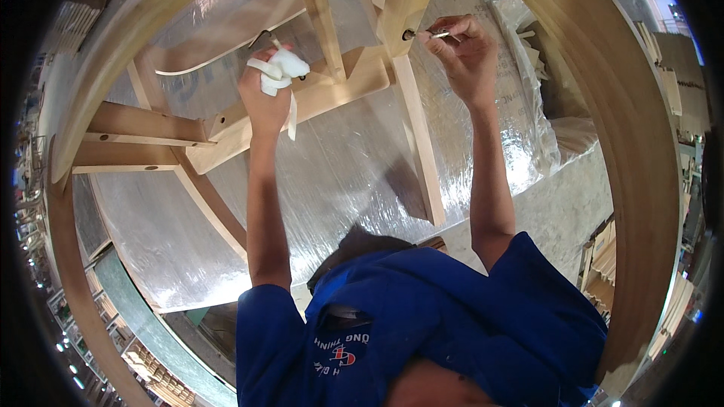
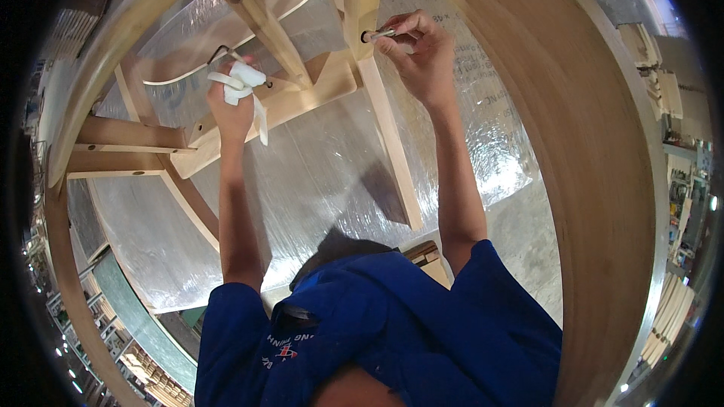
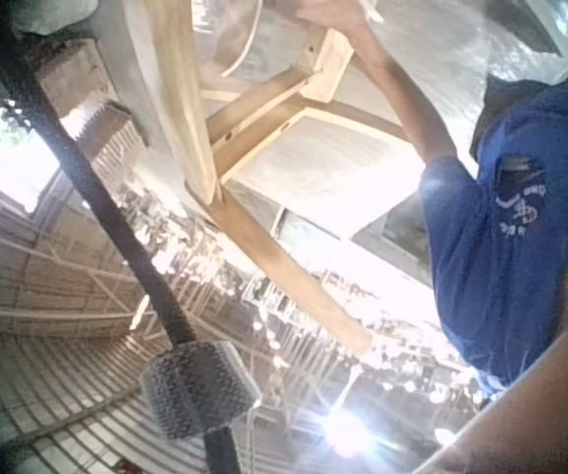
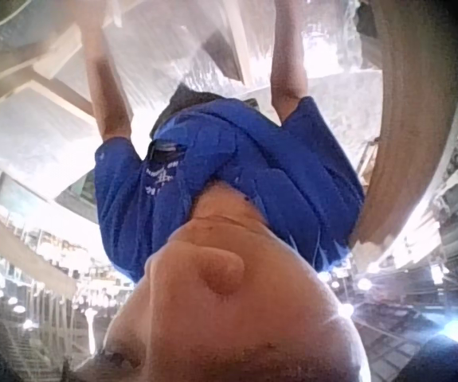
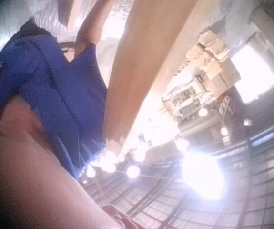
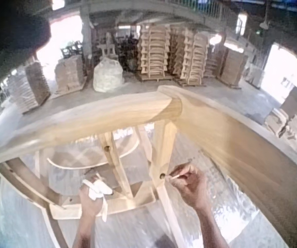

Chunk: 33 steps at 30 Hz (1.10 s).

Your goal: The person assembles wooden chairs by inserting metal fasteners into pre-drilled holes and tightening them with a screwdriver. They wipe the chair surfaces with a white cloth and stack the finished chairs on a pallet.

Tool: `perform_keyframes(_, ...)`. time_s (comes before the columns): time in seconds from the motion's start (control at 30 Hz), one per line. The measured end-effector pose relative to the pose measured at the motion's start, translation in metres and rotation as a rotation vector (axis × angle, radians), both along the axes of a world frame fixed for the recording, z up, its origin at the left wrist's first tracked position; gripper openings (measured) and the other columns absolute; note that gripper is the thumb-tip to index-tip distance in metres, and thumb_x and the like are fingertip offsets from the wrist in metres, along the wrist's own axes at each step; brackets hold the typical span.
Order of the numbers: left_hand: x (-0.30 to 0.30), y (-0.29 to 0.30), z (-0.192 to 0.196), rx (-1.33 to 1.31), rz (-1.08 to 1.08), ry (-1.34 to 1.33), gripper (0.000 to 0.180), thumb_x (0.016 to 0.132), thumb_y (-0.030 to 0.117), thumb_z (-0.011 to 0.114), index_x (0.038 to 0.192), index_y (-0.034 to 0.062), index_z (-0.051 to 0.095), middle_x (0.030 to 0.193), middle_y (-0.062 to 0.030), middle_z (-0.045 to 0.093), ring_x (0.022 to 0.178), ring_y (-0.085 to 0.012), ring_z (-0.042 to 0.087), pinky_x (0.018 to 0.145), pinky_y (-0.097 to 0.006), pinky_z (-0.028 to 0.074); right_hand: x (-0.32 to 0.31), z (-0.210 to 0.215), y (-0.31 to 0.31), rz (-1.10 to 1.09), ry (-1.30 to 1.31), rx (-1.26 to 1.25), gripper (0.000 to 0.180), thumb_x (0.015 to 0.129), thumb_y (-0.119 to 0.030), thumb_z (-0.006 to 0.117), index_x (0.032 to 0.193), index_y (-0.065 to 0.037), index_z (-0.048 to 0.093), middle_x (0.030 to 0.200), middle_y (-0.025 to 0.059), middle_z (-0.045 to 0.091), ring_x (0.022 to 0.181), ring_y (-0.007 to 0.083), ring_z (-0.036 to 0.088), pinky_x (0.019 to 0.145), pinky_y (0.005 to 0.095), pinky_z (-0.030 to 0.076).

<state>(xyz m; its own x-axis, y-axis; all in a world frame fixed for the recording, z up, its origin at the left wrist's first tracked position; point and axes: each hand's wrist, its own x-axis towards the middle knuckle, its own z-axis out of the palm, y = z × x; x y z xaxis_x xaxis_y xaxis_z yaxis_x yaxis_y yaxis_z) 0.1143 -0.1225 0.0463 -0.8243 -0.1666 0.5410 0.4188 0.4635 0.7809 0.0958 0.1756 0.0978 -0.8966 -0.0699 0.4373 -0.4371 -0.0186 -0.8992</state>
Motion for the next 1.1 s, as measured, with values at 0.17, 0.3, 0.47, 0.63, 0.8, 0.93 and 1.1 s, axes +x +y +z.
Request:
perform_keyframes(0.17, 0.005, 0.019, 0.011, 0.368, 0.067, -0.064, 0.025, 0.073, 0.0, 0.067, 0.097, -0.0035, 0.061, 0.089, -0.0087, 0.066, 0.082, -0.0132, 0.061, 0.074, -0.028, 0.048, 0.006, 0.011, -0.005, -0.064, -0.007, 0.174, 0.02, 0.078, -0.002, 0.071, 0.094, 0.001, 0.059, 0.097, 0.0082, 0.062, 0.083, 0.014, 0.062, 0.074, 0.0278, 0.052)
perform_keyframes(0.3, 0.003, 0.009, 0.007, 0.158, 0.154, -0.126, 0.029, 0.07, 0.001, 0.066, 0.098, -0.0053, 0.06, 0.09, -0.0099, 0.065, 0.083, -0.014, 0.061, 0.071, -0.028, 0.048, 0.005, 0.009, 0.001, -0.051, -0.043, 0.152, 0.022, 0.076, -0.004, 0.074, 0.093, 0.0, 0.061, 0.094, 0.0063, 0.063, 0.082, 0.0136, 0.062, 0.073, 0.0275, 0.052)
perform_keyframes(0.47, 0.005, 0.012, 0.016, 0.513, -0.105, -0.13, 0.024, 0.079, -0.005, 0.06, 0.103, -0.0053, 0.06, 0.093, -0.0094, 0.066, 0.089, -0.0135, 0.062, 0.074, -0.025, 0.048, 0.002, 0.014, -0.008, -0.173, 0.032, 0.276, 0.02, 0.076, -0.005, 0.074, 0.094, 0.0, 0.066, 0.096, 0.0073, 0.067, 0.083, 0.0139, 0.063, 0.073, 0.0274, 0.052)
perform_keyframes(0.63, 0.011, 0.01, 0.024, 0.462, -0.065, -0.086, 0.027, 0.077, -0.005, 0.066, 0.103, -0.005, 0.06, 0.095, -0.012, 0.067, 0.092, -0.0138, 0.062, 0.075, -0.025, 0.049, 0.002, 0.014, -0.01, -0.008, -0.046, 0.093, 0.018, 0.078, -0.007, 0.073, 0.093, 0.0, 0.067, 0.092, 0.0072, 0.068, 0.081, 0.013, 0.064, 0.071, 0.0252, 0.052)
perform_keyframes(0.8, 0.01, 0.024, 0.036, 0.377, 0.129, -0.197, 0.028, 0.074, 0.004, 0.076, 0.097, -0.0036, 0.062, 0.087, -0.0082, 0.067, 0.083, -0.0121, 0.062, 0.074, -0.025, 0.049, -0.001, 0.013, -0.022, -0.139, -0.081, 0.082, 0.016, 0.076, -0.006, 0.074, 0.088, 0.002, 0.067, 0.083, 0.0086, 0.069, 0.075, 0.0118, 0.064, 0.069, 0.0239, 0.052)
perform_keyframes(0.93, 0.006, 0.027, 0.039, 0.397, 0.158, -0.162, 0.027, 0.074, 0.008, 0.077, 0.095, -0.0035, 0.063, 0.084, -0.0056, 0.067, 0.079, -0.0119, 0.063, 0.071, -0.025, 0.049, -0.001, 0.011, -0.026, -0.2, -0.077, 0.092, 0.016, 0.076, -0.005, 0.075, 0.087, 0.003, 0.067, 0.081, 0.0093, 0.068, 0.075, 0.0115, 0.064, 0.068, 0.0235, 0.052)
perform_keyframes(1.1, 0.006, 0.028, 0.03, 0.59, -0.007, -0.043, 0.022, 0.078, 0.002, 0.071, 0.096, -0.0056, 0.062, 0.087, -0.0066, 0.066, 0.083, -0.0133, 0.063, 0.07, -0.026, 0.05, 0.0, 0.018, -0.017, -0.086, -0.056, 0.104, 0.011, 0.079, -0.003, 0.071, 0.088, 0.003, 0.067, 0.085, 0.0094, 0.068, 0.079, 0.0126, 0.064, 0.071, 0.0245, 0.052)
